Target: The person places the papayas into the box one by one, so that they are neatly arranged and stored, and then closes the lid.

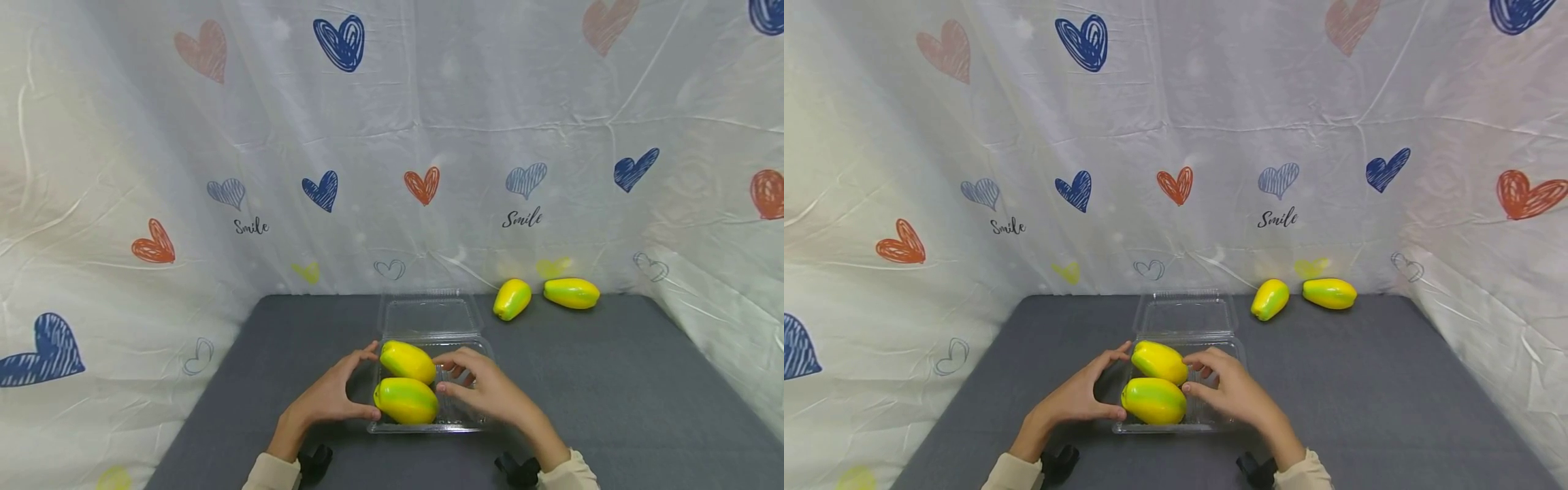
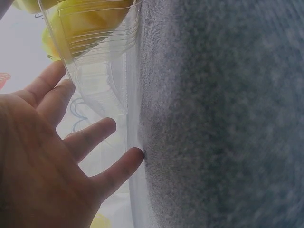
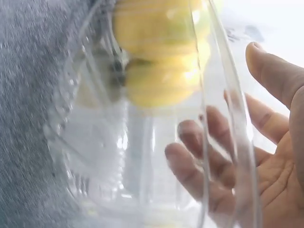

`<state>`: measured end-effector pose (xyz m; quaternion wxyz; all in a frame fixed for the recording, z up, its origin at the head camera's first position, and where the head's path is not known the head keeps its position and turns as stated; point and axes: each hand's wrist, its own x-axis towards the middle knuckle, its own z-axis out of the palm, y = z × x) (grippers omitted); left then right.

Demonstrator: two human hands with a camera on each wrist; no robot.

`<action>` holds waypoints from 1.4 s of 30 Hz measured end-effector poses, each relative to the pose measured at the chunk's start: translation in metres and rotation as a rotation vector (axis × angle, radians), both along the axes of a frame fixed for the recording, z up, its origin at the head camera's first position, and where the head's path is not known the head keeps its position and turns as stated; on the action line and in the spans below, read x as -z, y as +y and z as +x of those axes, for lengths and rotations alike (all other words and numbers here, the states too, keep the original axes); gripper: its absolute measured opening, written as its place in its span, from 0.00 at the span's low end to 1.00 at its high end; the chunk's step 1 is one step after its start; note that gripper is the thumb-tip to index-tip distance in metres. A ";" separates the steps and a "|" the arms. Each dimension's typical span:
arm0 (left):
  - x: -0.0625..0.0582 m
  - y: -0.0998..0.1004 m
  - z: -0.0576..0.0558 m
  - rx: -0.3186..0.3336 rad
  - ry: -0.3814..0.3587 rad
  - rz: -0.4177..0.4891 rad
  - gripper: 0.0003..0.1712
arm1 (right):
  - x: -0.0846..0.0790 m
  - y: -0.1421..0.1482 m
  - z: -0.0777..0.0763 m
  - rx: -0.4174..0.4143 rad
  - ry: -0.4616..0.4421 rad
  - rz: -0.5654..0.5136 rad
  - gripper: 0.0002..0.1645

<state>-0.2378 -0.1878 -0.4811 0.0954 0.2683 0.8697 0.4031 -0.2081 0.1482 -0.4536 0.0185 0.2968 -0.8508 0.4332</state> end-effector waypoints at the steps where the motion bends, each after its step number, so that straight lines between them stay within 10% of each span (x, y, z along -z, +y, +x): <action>1: 0.000 0.000 0.000 0.001 0.000 0.000 0.49 | -0.001 0.001 0.000 0.004 0.005 -0.001 0.27; 42: 0.001 0.000 -0.001 -0.010 -0.004 0.001 0.49 | 0.012 0.088 -0.033 0.354 0.252 0.079 0.25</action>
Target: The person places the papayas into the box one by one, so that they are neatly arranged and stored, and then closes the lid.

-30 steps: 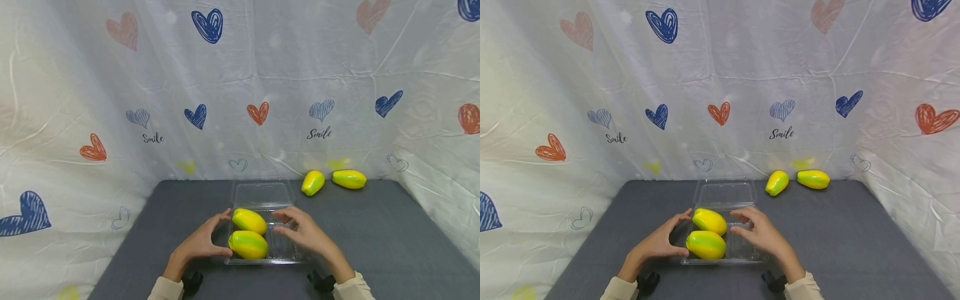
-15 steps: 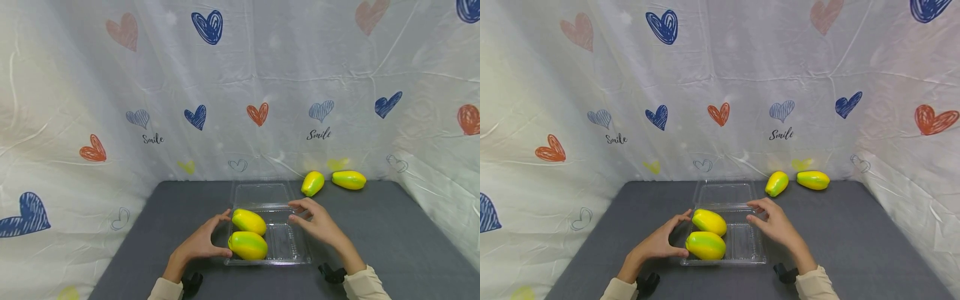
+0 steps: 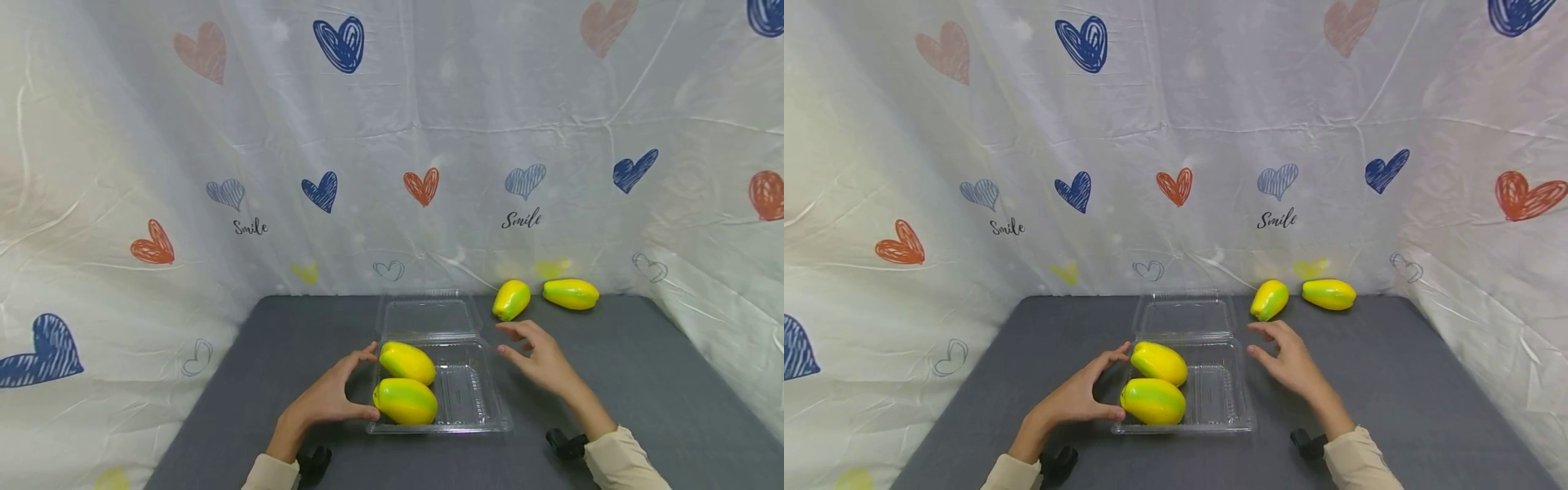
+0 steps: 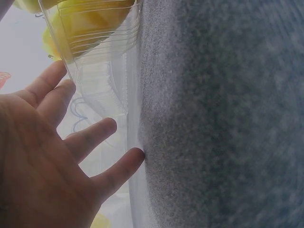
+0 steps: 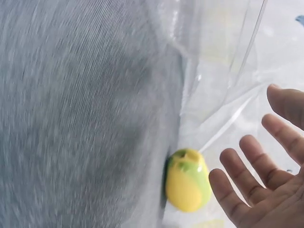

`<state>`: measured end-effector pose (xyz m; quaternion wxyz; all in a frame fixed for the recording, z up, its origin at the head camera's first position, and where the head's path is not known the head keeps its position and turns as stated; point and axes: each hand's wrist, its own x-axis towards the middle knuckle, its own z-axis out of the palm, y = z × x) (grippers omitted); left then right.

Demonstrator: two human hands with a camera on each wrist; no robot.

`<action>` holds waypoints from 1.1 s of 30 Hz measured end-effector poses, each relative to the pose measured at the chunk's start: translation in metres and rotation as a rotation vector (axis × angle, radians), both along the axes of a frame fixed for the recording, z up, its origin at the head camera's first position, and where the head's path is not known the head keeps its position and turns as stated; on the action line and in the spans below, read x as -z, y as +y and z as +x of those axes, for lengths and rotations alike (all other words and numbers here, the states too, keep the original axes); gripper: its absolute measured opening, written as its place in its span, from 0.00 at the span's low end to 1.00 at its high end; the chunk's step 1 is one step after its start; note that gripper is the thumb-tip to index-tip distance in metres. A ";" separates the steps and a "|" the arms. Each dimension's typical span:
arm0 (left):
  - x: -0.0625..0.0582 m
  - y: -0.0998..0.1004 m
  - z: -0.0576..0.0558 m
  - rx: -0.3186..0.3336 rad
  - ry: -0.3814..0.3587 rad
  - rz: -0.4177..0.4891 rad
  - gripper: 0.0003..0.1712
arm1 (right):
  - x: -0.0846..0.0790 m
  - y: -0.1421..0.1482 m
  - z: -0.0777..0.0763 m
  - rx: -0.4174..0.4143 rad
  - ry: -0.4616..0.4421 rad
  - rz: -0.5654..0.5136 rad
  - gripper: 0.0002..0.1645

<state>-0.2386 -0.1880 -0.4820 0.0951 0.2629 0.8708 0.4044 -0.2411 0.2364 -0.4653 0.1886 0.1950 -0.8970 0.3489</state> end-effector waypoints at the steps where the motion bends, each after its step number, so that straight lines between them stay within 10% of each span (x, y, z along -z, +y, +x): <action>1: 0.000 0.000 0.000 0.000 -0.001 -0.001 0.49 | 0.001 0.003 -0.002 0.010 0.004 0.004 0.25; 33: -0.002 0.000 0.001 0.016 0.003 0.008 0.49 | 0.013 0.054 -0.050 0.167 0.007 0.094 0.26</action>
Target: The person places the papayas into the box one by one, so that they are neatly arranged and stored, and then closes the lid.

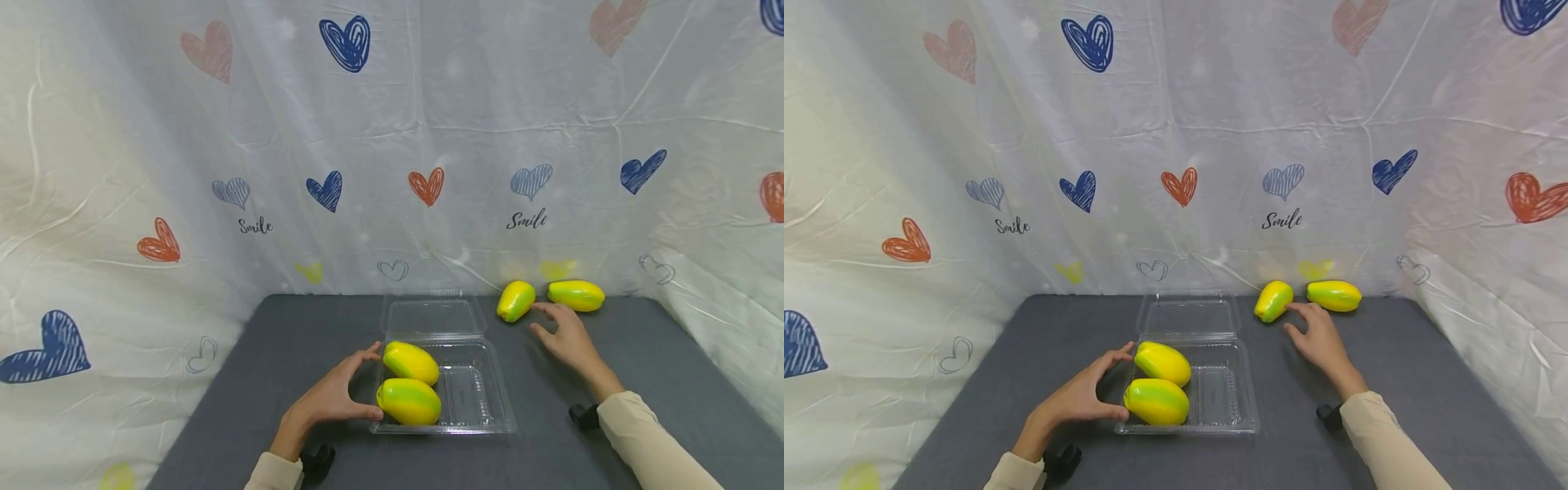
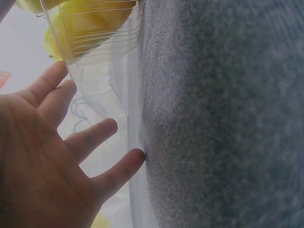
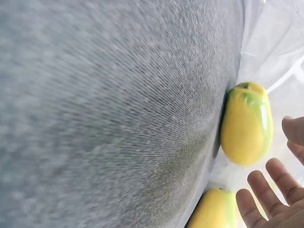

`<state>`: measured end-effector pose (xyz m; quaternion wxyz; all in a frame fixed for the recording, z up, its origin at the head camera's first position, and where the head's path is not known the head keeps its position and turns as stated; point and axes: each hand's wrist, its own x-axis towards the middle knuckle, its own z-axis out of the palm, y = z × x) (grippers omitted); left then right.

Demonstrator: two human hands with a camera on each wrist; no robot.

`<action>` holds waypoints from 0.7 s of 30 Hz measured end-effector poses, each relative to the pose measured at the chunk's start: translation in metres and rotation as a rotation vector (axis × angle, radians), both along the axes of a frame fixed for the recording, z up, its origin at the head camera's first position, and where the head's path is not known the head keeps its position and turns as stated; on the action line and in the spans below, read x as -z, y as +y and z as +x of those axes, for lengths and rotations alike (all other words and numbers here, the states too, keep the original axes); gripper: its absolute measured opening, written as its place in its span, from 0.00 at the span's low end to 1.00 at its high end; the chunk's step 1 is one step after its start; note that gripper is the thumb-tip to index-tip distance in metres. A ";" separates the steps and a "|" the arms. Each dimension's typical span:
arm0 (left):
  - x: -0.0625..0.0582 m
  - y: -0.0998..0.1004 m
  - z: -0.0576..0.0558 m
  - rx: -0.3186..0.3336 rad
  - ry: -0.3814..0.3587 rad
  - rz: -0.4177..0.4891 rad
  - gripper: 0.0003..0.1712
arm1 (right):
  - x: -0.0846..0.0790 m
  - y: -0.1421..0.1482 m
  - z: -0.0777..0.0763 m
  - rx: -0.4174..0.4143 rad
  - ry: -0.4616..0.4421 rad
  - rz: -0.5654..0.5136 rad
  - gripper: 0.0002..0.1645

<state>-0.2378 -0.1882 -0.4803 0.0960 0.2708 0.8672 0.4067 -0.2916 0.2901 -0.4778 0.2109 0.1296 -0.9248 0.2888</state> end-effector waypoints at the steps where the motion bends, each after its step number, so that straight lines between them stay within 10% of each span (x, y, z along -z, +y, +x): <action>1: 0.000 0.000 0.000 -0.001 0.000 0.000 0.49 | 0.000 0.000 -0.002 0.007 -0.011 0.004 0.26; 21: 0.003 -0.001 -0.002 0.002 -0.009 0.000 0.48 | -0.005 0.009 -0.036 0.011 -0.093 0.047 0.33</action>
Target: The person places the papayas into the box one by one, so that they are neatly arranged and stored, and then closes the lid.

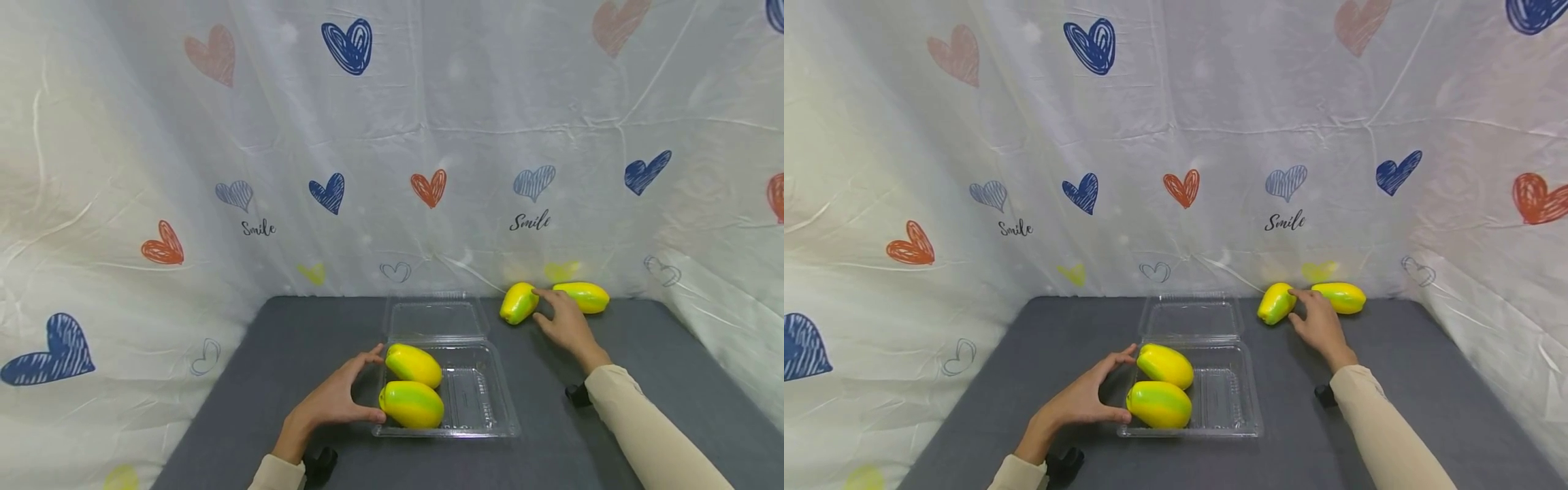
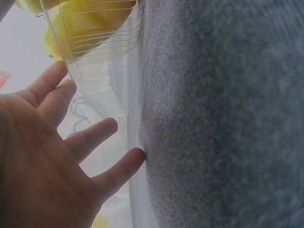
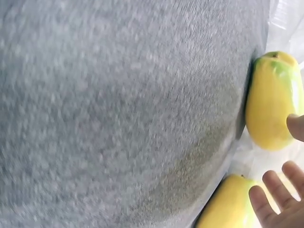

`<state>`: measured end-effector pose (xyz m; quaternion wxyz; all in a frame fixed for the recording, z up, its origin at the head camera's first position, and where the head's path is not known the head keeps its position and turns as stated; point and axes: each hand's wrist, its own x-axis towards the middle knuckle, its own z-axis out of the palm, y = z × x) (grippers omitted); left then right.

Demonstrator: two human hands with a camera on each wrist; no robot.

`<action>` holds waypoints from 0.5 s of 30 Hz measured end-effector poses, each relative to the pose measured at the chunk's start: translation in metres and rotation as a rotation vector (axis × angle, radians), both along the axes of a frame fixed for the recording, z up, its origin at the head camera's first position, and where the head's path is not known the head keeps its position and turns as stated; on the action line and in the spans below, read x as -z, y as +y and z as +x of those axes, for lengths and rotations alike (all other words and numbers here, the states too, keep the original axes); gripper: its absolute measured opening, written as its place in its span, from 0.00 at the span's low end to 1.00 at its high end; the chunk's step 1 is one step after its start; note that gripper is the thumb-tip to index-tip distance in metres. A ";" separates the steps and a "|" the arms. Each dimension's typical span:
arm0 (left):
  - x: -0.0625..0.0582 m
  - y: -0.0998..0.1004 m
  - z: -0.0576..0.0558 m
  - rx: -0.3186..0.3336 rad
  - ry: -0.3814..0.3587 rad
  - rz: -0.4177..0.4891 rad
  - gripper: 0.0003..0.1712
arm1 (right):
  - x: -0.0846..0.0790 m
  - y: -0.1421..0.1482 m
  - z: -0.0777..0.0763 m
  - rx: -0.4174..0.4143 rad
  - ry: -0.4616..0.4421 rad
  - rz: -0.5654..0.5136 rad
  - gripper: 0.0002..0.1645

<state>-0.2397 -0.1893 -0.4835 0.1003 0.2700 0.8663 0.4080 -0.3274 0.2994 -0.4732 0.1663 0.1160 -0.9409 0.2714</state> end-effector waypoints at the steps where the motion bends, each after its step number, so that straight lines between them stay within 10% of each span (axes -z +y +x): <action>1: 0.000 0.000 0.000 0.001 -0.002 0.002 0.48 | 0.000 0.000 -0.001 -0.011 0.002 0.007 0.34; 15: 0.000 0.000 0.000 0.004 -0.009 0.009 0.48 | -0.007 -0.004 -0.011 -0.126 -0.073 0.150 0.42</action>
